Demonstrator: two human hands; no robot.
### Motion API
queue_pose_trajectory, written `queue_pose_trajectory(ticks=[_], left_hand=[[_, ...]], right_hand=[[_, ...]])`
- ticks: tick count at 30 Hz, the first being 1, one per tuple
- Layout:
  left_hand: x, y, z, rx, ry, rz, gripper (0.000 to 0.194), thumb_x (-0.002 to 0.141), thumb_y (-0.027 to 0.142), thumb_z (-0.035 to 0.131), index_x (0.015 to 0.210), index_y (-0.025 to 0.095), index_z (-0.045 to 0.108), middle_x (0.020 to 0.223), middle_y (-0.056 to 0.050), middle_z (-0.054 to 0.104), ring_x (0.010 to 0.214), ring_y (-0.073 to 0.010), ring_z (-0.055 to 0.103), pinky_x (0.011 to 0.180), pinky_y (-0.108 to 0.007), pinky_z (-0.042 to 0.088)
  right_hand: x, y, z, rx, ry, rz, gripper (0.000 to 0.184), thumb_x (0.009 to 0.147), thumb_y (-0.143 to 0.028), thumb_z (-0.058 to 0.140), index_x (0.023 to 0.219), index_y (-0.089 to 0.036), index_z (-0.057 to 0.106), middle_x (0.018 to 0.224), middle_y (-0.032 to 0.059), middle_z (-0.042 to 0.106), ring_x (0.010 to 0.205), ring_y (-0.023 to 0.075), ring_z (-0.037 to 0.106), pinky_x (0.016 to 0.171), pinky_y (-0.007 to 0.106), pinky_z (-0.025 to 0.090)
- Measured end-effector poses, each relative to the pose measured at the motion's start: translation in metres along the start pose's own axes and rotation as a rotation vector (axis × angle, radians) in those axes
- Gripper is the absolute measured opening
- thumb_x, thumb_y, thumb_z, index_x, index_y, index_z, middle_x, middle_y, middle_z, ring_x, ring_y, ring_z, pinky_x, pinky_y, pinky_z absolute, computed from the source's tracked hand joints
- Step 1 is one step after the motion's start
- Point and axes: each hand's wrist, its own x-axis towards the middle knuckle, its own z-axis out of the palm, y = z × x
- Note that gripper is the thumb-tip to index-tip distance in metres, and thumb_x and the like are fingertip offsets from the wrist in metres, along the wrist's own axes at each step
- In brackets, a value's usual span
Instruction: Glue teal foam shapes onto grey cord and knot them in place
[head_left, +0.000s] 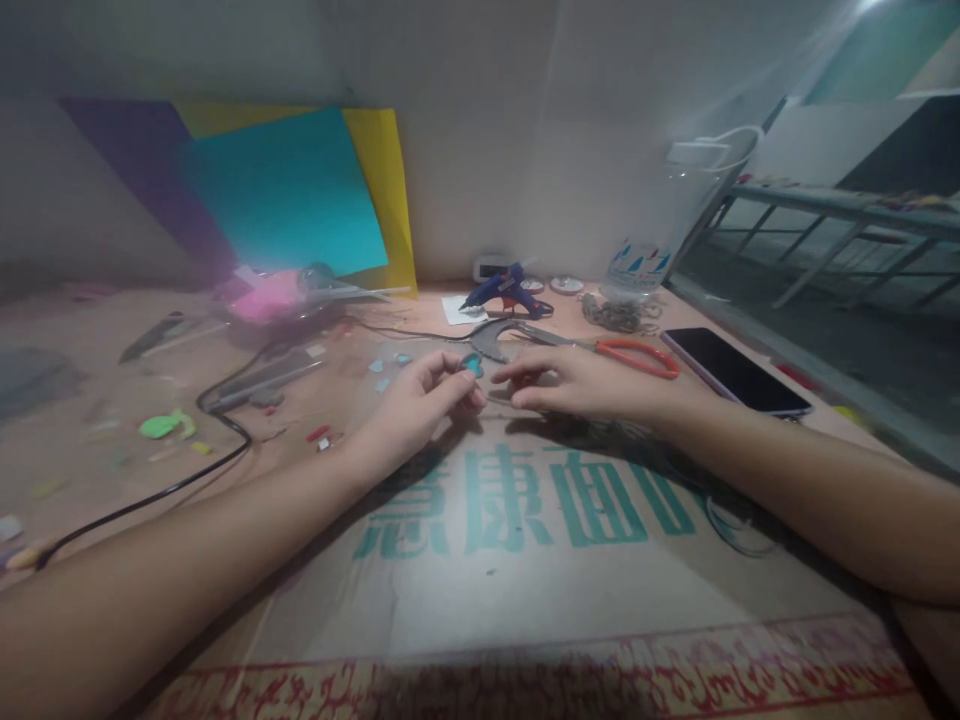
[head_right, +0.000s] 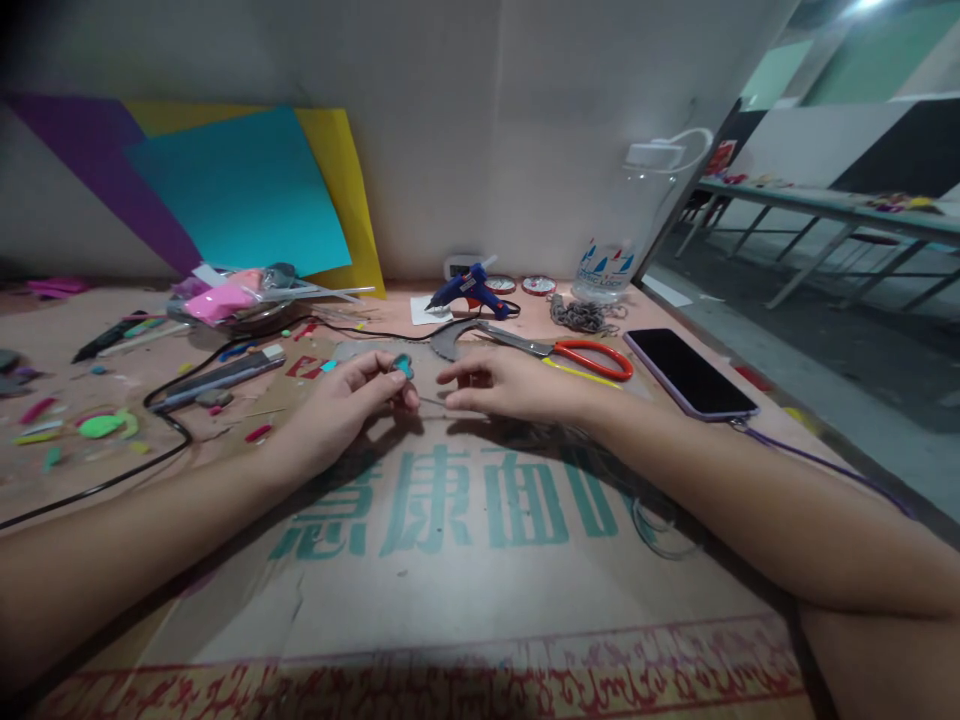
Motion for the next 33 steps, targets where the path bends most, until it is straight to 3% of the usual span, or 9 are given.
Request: queue_pose_trajectory(ticks=[2, 7, 10, 13, 17, 22, 27, 33], left_hand=[[0.001, -0.001, 0.0, -0.005, -0.012, 0.011, 0.018, 0.085, 0.034, 0.061, 0.08, 0.019, 0.053, 0.071, 0.001, 0.067, 0.064, -0.0128, 0.062, 0.064, -0.027, 0.052], [0.002, 0.0, 0.001, -0.016, -0.023, 0.007, 0.017, 0.085, 0.033, 0.06, 0.08, 0.019, 0.051, 0.07, 0.001, 0.067, 0.062, -0.0133, 0.063, 0.064, -0.028, 0.053], [0.001, 0.0, 0.001, -0.019, -0.03, 0.009, 0.017, 0.085, 0.032, 0.06, 0.08, 0.019, 0.051, 0.07, 0.0, 0.067, 0.061, -0.0133, 0.063, 0.063, -0.028, 0.053], [0.001, -0.002, 0.001, -0.015, -0.04, 0.026, 0.017, 0.086, 0.033, 0.06, 0.082, 0.018, 0.052, 0.07, 0.001, 0.068, 0.06, -0.0131, 0.063, 0.062, -0.027, 0.053], [0.002, -0.004, 0.0, -0.004, -0.051, 0.032, 0.018, 0.087, 0.034, 0.06, 0.083, 0.018, 0.052, 0.07, 0.001, 0.068, 0.06, -0.0126, 0.065, 0.061, -0.026, 0.051], [0.001, -0.005, 0.001, 0.011, -0.06, 0.029, 0.018, 0.088, 0.033, 0.059, 0.083, 0.017, 0.052, 0.071, 0.001, 0.067, 0.06, -0.0116, 0.065, 0.058, -0.023, 0.049], [0.001, -0.005, 0.0, 0.027, -0.063, 0.016, 0.017, 0.088, 0.033, 0.058, 0.083, 0.018, 0.051, 0.067, 0.003, 0.066, 0.056, -0.0105, 0.062, 0.056, -0.022, 0.048], [0.002, -0.003, 0.001, 0.046, -0.019, 0.002, 0.015, 0.086, 0.031, 0.058, 0.081, 0.019, 0.05, 0.062, 0.004, 0.064, 0.054, -0.0105, 0.06, 0.055, -0.021, 0.046]], right_hand=[[0.0, 0.002, 0.009, 0.067, -0.052, -0.013, 0.039, 0.087, -0.042, 0.064, 0.118, -0.019, 0.072, 0.106, 0.0064, 0.072, 0.091, 0.0194, 0.064, 0.078, 0.029, 0.047], [-0.003, 0.0, 0.016, 0.237, -0.109, 0.116, 0.052, 0.101, -0.049, 0.035, 0.122, -0.014, 0.068, 0.065, -0.0013, 0.057, 0.056, 0.0111, 0.051, 0.055, 0.023, 0.039], [-0.002, 0.002, 0.015, 0.247, -0.14, 0.127, 0.049, 0.099, -0.049, 0.042, 0.122, -0.014, 0.067, 0.055, -0.0057, 0.046, 0.049, 0.0093, 0.042, 0.049, 0.022, 0.032], [-0.001, 0.002, 0.013, 0.277, -0.179, 0.135, 0.044, 0.096, -0.045, 0.05, 0.122, -0.014, 0.068, 0.054, -0.0069, 0.044, 0.047, 0.0082, 0.039, 0.047, 0.021, 0.03], [-0.002, 0.005, 0.013, 0.317, -0.232, 0.148, 0.038, 0.093, -0.04, 0.057, 0.118, -0.014, 0.07, 0.059, -0.0054, 0.052, 0.048, 0.0066, 0.041, 0.046, 0.021, 0.03], [0.0, 0.012, 0.016, 0.366, -0.263, 0.139, 0.024, 0.089, -0.036, 0.062, 0.096, -0.015, 0.071, 0.067, -0.003, 0.06, 0.051, 0.0066, 0.046, 0.048, 0.021, 0.035], [0.001, 0.013, 0.021, 0.472, -0.169, 0.11, 0.023, 0.09, -0.039, 0.061, 0.083, -0.018, 0.058, 0.059, -0.0043, 0.056, 0.052, 0.0085, 0.049, 0.051, 0.021, 0.037], [0.009, 0.022, 0.031, 0.779, 0.238, 0.156, 0.033, 0.085, -0.048, 0.067, 0.08, -0.02, 0.051, 0.068, -0.0012, 0.063, 0.057, 0.0095, 0.053, 0.05, 0.02, 0.037]])
